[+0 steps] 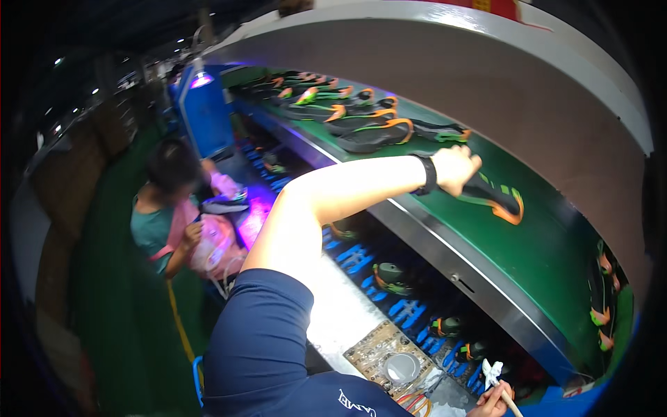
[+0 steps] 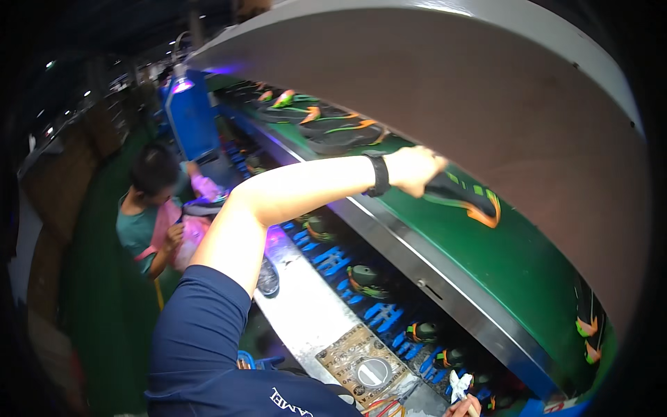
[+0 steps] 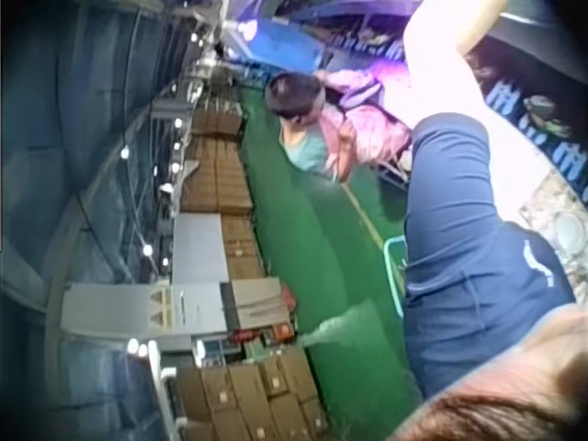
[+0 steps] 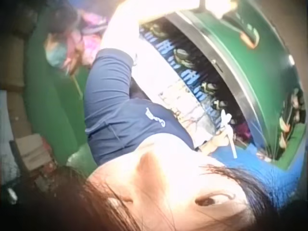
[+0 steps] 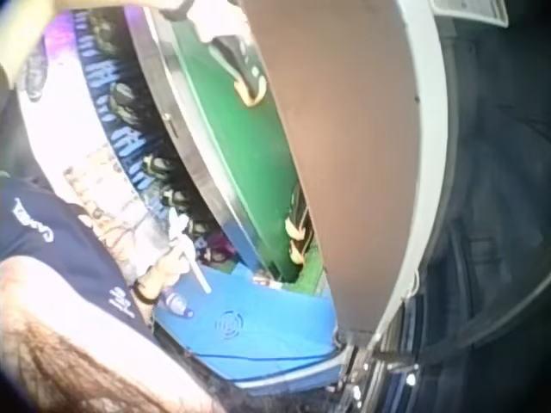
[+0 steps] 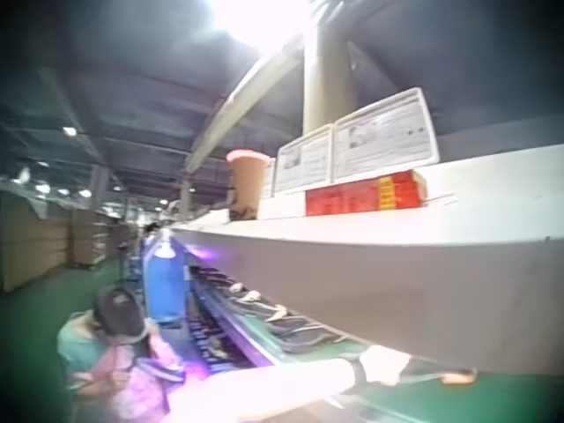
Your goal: Applying glue to the edges of shoe soles using a brush and placing them on a conveyor belt.
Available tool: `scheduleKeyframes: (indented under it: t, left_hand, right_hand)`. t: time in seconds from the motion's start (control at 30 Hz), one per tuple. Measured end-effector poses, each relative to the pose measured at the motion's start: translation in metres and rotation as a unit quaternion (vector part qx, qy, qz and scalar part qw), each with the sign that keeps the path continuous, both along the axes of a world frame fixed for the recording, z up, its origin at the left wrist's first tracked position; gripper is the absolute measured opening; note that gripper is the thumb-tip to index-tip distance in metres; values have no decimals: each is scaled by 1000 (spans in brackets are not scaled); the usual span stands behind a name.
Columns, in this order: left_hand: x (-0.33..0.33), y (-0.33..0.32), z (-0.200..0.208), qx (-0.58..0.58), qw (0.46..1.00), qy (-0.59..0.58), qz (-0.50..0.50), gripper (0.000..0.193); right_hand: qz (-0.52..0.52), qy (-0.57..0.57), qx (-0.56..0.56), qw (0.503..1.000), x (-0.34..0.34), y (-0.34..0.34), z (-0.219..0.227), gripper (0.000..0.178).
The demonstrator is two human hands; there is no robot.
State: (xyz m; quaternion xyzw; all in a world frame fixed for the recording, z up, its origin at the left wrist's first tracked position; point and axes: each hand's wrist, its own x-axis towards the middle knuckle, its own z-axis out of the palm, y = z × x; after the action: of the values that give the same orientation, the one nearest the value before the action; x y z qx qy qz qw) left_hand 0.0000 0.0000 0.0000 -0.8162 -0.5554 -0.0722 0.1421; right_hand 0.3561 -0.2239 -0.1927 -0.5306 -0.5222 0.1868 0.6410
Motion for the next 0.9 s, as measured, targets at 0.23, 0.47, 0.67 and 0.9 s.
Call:
scheduleKeyframes:
  t: [0.23,0.47,0.67,0.9]
  left_hand:
    - [55,18,-1,-300,952,-20,63,110]
    - [104,50,8,-295,955,-6,-6,68]
    - [53,-45,45,-293,893,-330,-90,80]
    - [-12,-173,-67,-343,551,-746,-147,52]
  right_hand:
    - [44,-14,-48,998,18,-17,-7,23]
    - [-31,-320,94,942,56,-47,-48,18]
    - [106,-91,-129,982,45,-26,-61,16]
    - [301,48,-121,945,-24,9,-98,6]
